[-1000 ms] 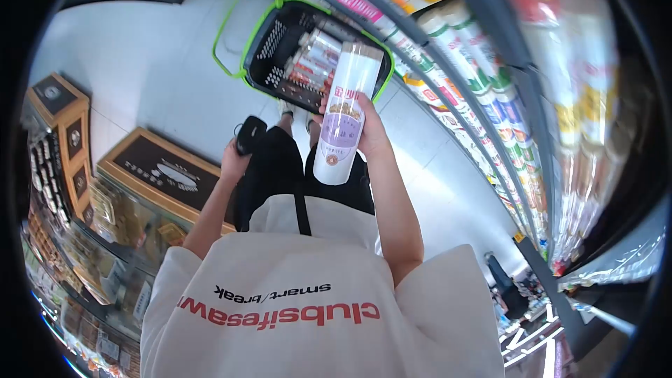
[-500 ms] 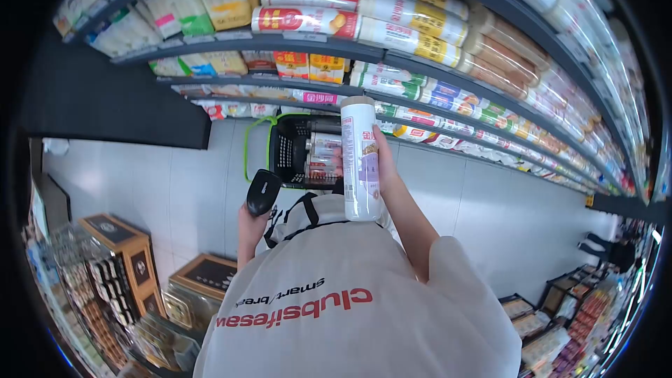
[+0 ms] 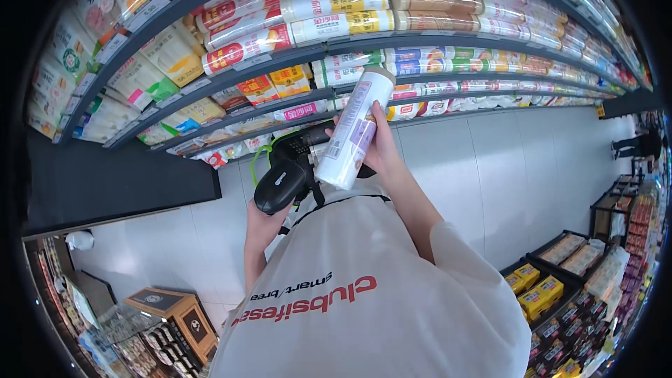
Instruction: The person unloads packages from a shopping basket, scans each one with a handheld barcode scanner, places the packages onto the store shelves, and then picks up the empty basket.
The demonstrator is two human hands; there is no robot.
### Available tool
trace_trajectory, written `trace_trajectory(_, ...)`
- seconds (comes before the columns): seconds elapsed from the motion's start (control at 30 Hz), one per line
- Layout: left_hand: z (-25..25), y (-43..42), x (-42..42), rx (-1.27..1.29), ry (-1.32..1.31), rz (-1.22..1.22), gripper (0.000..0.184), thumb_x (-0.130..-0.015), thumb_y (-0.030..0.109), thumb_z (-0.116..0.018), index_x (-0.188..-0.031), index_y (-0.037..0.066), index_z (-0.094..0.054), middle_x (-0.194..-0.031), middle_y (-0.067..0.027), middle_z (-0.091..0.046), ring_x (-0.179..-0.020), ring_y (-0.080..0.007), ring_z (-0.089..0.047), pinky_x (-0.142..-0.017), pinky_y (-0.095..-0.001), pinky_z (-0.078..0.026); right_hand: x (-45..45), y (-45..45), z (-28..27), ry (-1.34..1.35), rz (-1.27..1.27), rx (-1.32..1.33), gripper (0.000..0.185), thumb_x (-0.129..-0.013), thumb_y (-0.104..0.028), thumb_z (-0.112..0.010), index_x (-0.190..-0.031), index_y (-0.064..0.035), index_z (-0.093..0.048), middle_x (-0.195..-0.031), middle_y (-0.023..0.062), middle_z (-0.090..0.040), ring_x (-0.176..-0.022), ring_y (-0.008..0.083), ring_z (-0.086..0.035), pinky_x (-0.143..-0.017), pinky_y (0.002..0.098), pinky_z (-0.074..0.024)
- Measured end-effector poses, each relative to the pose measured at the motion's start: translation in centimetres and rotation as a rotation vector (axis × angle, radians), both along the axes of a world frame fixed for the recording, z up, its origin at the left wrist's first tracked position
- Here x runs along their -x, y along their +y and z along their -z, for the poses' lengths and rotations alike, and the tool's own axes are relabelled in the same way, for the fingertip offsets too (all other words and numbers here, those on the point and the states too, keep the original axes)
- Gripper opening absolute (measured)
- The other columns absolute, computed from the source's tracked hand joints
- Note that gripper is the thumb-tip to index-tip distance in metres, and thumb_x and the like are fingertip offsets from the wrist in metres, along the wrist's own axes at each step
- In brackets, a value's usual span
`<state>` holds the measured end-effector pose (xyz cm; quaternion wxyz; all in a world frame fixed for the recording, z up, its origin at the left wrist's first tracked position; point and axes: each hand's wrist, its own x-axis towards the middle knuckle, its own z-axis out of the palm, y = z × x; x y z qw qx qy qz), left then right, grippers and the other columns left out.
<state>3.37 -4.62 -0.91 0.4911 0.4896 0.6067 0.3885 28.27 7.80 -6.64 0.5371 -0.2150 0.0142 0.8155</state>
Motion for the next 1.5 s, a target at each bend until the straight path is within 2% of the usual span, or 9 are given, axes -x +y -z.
trace_trajectory(0.17, -0.4, 0.9, -1.2, -0.087, -0.071, 0.084, 0.022, -0.083, 0.007, -0.075, -0.101, -0.001, -0.067, -0.073, 0.0002, -0.065, -0.061, -0.0049, -0.054, -0.054, -0.0237, -0.042, -2.4, -0.6, 0.2, -0.132, 0.080, -0.125, 0.061, -0.096, -0.045, -0.055, -0.135, 0.0007, -0.043, -0.112, 0.0204, -0.060, -0.111, 0.0334, -0.061, -0.102, 0.0550, -0.0471)
trace_trajectory(0.27, -2.2, 2.0, -0.6, 0.292, -0.014, 0.213, 0.030, -0.083, 0.007, -0.074, -0.111, -0.002, -0.066, -0.095, -0.0050, -0.071, -0.083, -0.0084, -0.061, -0.077, -0.0264, -0.050, -3.8, -0.9, -1.1, -0.273, 0.068, -0.106, 0.060, -0.094, -0.042, -0.058, -0.133, 0.0026, -0.045, -0.113, 0.0200, -0.062, -0.108, 0.0314, -0.063, -0.098, 0.0477, -0.0513)
trace_trajectory(0.37, -3.3, 3.0, -1.7, 0.179, -0.098, 0.344, 0.029, -0.083, 0.007, -0.075, -0.110, -0.001, -0.067, -0.092, -0.0035, -0.070, -0.081, -0.0074, -0.059, -0.074, -0.0255, -0.049, -4.3, -0.9, -2.1, -0.443, 0.103, -0.215, 0.059, -0.092, -0.040, -0.060, -0.130, 0.0034, -0.047, -0.112, 0.0192, -0.063, -0.105, 0.0297, -0.065, -0.093, 0.0445, -0.0541)
trace_trajectory(0.63, -3.3, 4.2, -4.3, 0.163, -0.201, 0.331, 0.028, -0.083, 0.009, -0.076, -0.109, 0.000, -0.067, -0.085, -0.0010, -0.069, -0.071, -0.0050, -0.057, -0.063, -0.0228, -0.047, -4.2, 0.2, -7.0, -0.713, 0.205, -0.453, 0.056, -0.086, -0.030, -0.069, -0.127, 0.0031, -0.049, -0.110, 0.0164, -0.065, -0.100, 0.0282, -0.067, -0.087, 0.0412, -0.0558)
trace_trajectory(0.73, -3.2, 4.4, -4.5, 0.145, -0.199, 0.316, 0.025, -0.083, 0.011, -0.077, -0.104, 0.002, -0.068, -0.076, 0.0011, -0.066, -0.062, -0.0035, -0.054, -0.055, -0.0217, -0.043, -4.0, 0.5, -7.8, -0.675, 0.220, -0.508, 0.049, -0.086, -0.018, -0.071, -0.127, -0.0003, -0.051, -0.105, 0.0134, -0.067, -0.096, 0.0221, -0.067, -0.083, 0.0367, -0.0553)
trace_trajectory(0.97, -3.7, 3.8, -4.8, 0.025, -0.153, 0.286, 0.024, -0.085, 0.010, -0.076, -0.105, 0.003, -0.066, -0.074, 0.0010, -0.064, -0.061, -0.0057, -0.056, -0.053, -0.0237, -0.045, -3.1, 1.6, -8.2, -0.620, 0.160, -0.511, 0.047, -0.086, -0.018, -0.071, -0.125, -0.0007, -0.052, -0.105, 0.0121, -0.068, -0.096, 0.0211, -0.067, -0.084, 0.0358, -0.0546)
trace_trajectory(1.2, -3.9, 3.0, -4.3, -0.057, -0.177, 0.110, 0.024, -0.083, 0.012, -0.077, -0.102, 0.001, -0.066, -0.074, 0.0000, -0.064, -0.061, -0.0070, -0.057, -0.055, -0.0248, -0.046, -3.0, 4.3, -9.7, -0.743, 0.148, -0.564, 0.047, -0.085, -0.014, -0.072, -0.125, -0.0007, -0.052, -0.110, 0.0109, -0.066, -0.098, 0.0185, -0.065, -0.084, 0.0350, -0.0533)
trace_trajectory(1.37, -3.2, 1.4, -2.3, 0.013, -0.157, -0.068, 0.022, -0.082, 0.012, -0.078, -0.094, -0.002, -0.066, -0.073, -0.0030, -0.065, -0.060, -0.0086, -0.058, -0.054, -0.0254, -0.047, -4.5, 7.1, -16.3, -1.279, 0.286, -0.840, 0.067, -0.071, -0.023, -0.087, -0.125, -0.0008, -0.052, -0.111, 0.0116, -0.065, -0.101, 0.0183, -0.064, -0.086, 0.0333, -0.0517)
trace_trajectory(1.5, -1.0, -0.1, -0.4, 0.024, -0.116, -0.185, 0.023, -0.083, 0.016, -0.077, -0.097, 0.000, -0.068, -0.073, -0.0001, -0.065, -0.062, -0.0060, -0.056, -0.053, -0.0248, -0.043, -4.3, 8.0, -25.9, -1.715, 0.562, -1.330, 0.069, -0.064, -0.020, -0.087, -0.124, -0.0052, -0.056, -0.110, 0.0114, -0.066, -0.096, 0.0246, -0.067, -0.084, 0.0362, -0.0533)
